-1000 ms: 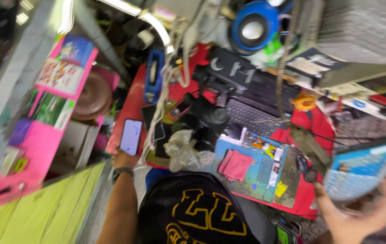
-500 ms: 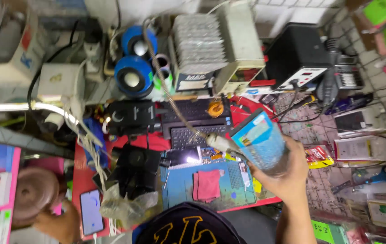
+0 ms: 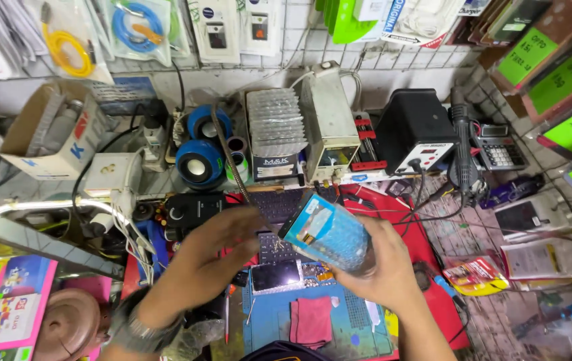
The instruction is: The person wipes a surface with a cloth and unwraps a replacement mobile device screen assembly from bubble wrap to inspect it at a repair bench.
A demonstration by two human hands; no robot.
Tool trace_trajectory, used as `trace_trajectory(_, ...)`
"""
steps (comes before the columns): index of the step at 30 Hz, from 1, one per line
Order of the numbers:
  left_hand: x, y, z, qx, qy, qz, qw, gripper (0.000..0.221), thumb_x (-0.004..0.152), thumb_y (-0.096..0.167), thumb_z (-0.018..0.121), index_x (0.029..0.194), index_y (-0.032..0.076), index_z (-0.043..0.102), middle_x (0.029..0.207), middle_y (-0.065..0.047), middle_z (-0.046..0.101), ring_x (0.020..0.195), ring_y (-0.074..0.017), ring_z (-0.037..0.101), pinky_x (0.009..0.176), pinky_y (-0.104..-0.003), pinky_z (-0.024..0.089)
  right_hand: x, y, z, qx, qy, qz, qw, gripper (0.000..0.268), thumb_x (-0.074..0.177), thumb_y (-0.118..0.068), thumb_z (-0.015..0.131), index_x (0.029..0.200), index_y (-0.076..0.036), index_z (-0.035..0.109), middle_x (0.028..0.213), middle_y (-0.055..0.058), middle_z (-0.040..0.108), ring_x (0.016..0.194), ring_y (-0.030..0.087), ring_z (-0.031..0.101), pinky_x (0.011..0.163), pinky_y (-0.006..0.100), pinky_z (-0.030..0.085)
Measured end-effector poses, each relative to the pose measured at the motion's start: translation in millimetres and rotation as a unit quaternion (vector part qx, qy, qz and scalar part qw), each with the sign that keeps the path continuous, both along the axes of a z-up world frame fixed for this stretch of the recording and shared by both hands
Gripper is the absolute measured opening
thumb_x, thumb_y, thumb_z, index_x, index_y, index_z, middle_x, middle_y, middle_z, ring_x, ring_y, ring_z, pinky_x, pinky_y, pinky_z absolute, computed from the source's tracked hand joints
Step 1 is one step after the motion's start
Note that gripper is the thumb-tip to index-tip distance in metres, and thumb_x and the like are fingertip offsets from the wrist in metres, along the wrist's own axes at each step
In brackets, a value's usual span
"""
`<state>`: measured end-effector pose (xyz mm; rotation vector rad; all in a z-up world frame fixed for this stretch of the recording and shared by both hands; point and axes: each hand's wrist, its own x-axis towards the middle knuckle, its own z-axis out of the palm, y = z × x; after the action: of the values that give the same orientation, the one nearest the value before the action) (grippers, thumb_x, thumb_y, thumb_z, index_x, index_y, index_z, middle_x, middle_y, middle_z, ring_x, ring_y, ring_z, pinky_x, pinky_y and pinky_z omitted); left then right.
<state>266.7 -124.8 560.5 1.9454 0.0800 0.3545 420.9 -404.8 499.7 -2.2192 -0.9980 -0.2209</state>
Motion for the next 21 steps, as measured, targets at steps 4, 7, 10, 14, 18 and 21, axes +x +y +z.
trace_trajectory(4, 53.0, -17.6, 17.0, -0.138, 0.074, -0.124, 0.980, 0.034, 0.095, 0.019, 0.063, 0.126, 0.007, 0.068, 0.106, -0.004, 0.075, 0.091, -0.0143, 0.071, 0.077, -0.032, 0.059, 3.6, -0.6, 3.8, -0.031, -0.029, 0.025, 0.999, 0.093, 0.062, -0.048, 0.090, 0.140, -0.012, 0.055, 0.119, 0.007, 0.065, 0.106, 0.025, 0.063, 0.084, 0.042, 0.055)
trace_trajectory(7, 71.5, -19.5, 8.8, -0.079, 0.082, -0.104, 0.988, 0.025, 0.095, 0.003, 0.065, 0.073, 0.008, 0.056, 0.071, 0.000, 0.044, 0.063, -0.0113, 0.048, 0.056, -0.027, 0.048, 9.1, -2.6, 7.5, -0.040, -0.093, 0.028, 0.994, 0.088, 0.070, -0.050, 0.087, 0.138, -0.004, 0.055, 0.123, 0.012, 0.064, 0.115, 0.032, 0.062, 0.099, 0.046, 0.050)
trace_trajectory(10, 76.4, -20.5, 14.6, -0.074, 0.076, -0.109, 0.988, 0.020, 0.098, 0.004, 0.061, 0.079, 0.008, 0.066, 0.062, 0.001, 0.051, 0.057, -0.0094, 0.050, 0.054, -0.027, 0.050, 18.2, -9.7, 5.6, -0.080, -0.061, 0.014, 0.995, 0.097, 0.068, -0.051, 0.087, 0.145, -0.005, 0.050, 0.125, 0.011, 0.062, 0.115, 0.030, 0.062, 0.098, 0.046, 0.051)
trace_trajectory(14, 80.6, -12.0, 25.2, -0.087, 0.098, -0.086, 0.988, 0.020, 0.099, 0.007, 0.060, 0.080, 0.008, 0.064, 0.066, 0.000, 0.052, 0.063, -0.0105, 0.057, 0.061, -0.028, 0.065, 23.2, -19.3, 15.6, -0.081, -0.066, 0.010, 0.995, 0.098, 0.068, -0.053, 0.087, 0.145, -0.006, 0.050, 0.123, 0.011, 0.062, 0.113, 0.029, 0.062, 0.095, 0.044, 0.052)
trace_trajectory(18, 76.5, -0.4, 36.1, -0.092, 0.067, -0.070, 0.991, 0.018, 0.099, 0.006, 0.061, 0.081, 0.008, 0.065, 0.069, -0.001, 0.059, 0.065, -0.0116, 0.063, 0.061, -0.027, 0.064, 26.2, -30.7, 16.9, -0.105, -0.061, -0.012, 0.993, 0.101, 0.065, -0.054, 0.088, 0.146, -0.008, 0.049, 0.122, 0.008, 0.059, 0.113, 0.029, 0.060, 0.093, 0.047, 0.053)
trace_trajectory(21, 72.3, 6.4, 37.6, -0.103, 0.059, -0.061, 0.991, 0.012, 0.098, 0.006, 0.061, 0.092, 0.006, 0.071, 0.078, -0.002, 0.067, 0.072, -0.0124, 0.066, 0.062, -0.028, 0.064, 27.5, -38.5, 13.2, -0.100, -0.082, -0.006, 0.992, 0.101, 0.064, -0.055, 0.088, 0.145, -0.008, 0.050, 0.118, 0.008, 0.059, 0.111, 0.029, 0.060, 0.092, 0.045, 0.053)
